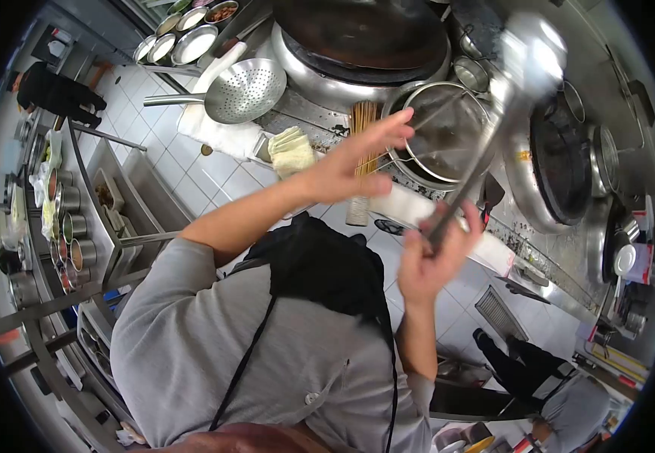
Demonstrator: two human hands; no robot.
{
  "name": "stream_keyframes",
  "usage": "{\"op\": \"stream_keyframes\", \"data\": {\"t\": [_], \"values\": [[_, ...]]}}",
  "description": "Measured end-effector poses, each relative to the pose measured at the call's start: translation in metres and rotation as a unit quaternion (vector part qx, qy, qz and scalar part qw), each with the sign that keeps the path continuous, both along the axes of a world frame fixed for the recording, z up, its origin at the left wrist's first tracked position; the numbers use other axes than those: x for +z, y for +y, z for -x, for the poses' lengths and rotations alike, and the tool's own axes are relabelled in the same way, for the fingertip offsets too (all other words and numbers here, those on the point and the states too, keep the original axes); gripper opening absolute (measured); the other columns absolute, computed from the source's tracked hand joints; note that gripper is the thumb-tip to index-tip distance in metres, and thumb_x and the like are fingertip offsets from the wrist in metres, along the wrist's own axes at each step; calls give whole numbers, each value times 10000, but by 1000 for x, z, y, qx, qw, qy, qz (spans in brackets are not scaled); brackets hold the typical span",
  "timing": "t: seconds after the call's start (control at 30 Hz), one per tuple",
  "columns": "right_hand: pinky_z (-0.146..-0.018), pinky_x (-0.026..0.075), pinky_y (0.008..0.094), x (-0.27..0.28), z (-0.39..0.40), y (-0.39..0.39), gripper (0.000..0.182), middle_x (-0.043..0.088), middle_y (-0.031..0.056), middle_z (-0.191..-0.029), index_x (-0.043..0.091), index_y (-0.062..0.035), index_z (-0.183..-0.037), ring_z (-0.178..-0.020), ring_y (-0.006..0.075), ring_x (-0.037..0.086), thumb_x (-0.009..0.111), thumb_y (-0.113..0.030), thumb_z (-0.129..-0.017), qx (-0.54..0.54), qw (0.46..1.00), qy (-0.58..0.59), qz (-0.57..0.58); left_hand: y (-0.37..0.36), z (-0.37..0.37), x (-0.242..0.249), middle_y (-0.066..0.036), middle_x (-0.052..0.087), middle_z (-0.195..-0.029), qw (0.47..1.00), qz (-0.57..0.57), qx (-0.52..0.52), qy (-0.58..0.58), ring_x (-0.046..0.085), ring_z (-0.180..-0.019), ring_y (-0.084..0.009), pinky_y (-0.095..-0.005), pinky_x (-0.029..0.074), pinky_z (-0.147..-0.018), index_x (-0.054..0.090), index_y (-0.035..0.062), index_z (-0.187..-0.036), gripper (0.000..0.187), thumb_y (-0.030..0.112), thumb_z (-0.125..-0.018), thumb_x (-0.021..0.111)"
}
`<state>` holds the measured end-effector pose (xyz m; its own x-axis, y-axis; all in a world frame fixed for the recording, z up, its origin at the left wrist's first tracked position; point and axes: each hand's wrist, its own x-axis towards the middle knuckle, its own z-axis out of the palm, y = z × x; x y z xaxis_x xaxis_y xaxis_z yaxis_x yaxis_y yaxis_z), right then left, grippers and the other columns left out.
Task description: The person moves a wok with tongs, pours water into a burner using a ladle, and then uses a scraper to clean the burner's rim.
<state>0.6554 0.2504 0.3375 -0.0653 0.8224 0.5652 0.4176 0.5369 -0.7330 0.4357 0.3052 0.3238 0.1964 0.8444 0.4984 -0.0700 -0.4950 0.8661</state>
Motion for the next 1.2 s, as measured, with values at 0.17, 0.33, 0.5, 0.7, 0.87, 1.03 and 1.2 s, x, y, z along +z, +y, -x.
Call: {"op": "stream_keyframes", "data": {"t": [0.17,0.33,0.5,0.7,0.87,1.03,1.2], "values": [[-1011,472,454,20,85,16,659,424,279,-1480,522,2,-1408,-1284,393,501,763,-88,-801,169,979,-98,-55,-35,5,-10,-176,465,-1475,956,114,-28,-269,633,-1188,-276,-421,501,-1053,54,151,-1664,902,276,-999,650],[-711,542,300,9,104,11,711,371,233,-1550,529,-60,-1448,-1008,240,638,831,-146,-810,267,962,-40,34,-59,79,13,-193,496,-1400,927,130,174,-307,692,-914,-216,-337,601,-708,83,180,-1663,788,163,-1020,538],[-688,537,291,-16,89,16,533,449,183,-1507,646,-68,-1330,-949,204,650,811,-103,-825,230,968,-62,81,-56,165,-13,-183,568,-1275,887,216,375,-161,597,-728,-143,-276,510,-569,228,105,-1617,882,15,-811,576],[-634,541,271,-50,42,12,329,612,119,-1312,703,-54,-1197,-842,168,669,764,-99,-877,131,974,-65,171,-31,258,-127,-274,524,-1418,778,185,522,297,551,-1298,-403,-459,476,-1062,355,35,-1566,911,142,-758,761],[-629,541,258,-64,14,2,255,650,116,-1230,717,-41,-1153,-813,147,689,735,-73,-900,65,973,-76,210,-8,284,-143,-303,552,-1382,700,235,470,484,565,-1248,-472,-538,496,-1000,296,106,-1593,924,261,-806,755],[-621,564,320,-69,12,-6,248,679,130,-1138,706,-40,-1143,-772,222,706,732,-105,-905,60,970,-65,226,3,284,-127,-305,521,-1443,583,352,433,591,536,-1321,-455,-626,464,-1007,267,223,-1615,919,346,-845,752],[-671,574,353,-78,10,-10,234,693,140,-1068,702,-41,-1134,-780,251,720,720,-130,-918,86,956,-101,261,-7,294,-131,-333,479,-1491,615,332,414,583,518,-1350,-461,-598,462,-1031,301,229,-1608,953,406,-808,789]]}}
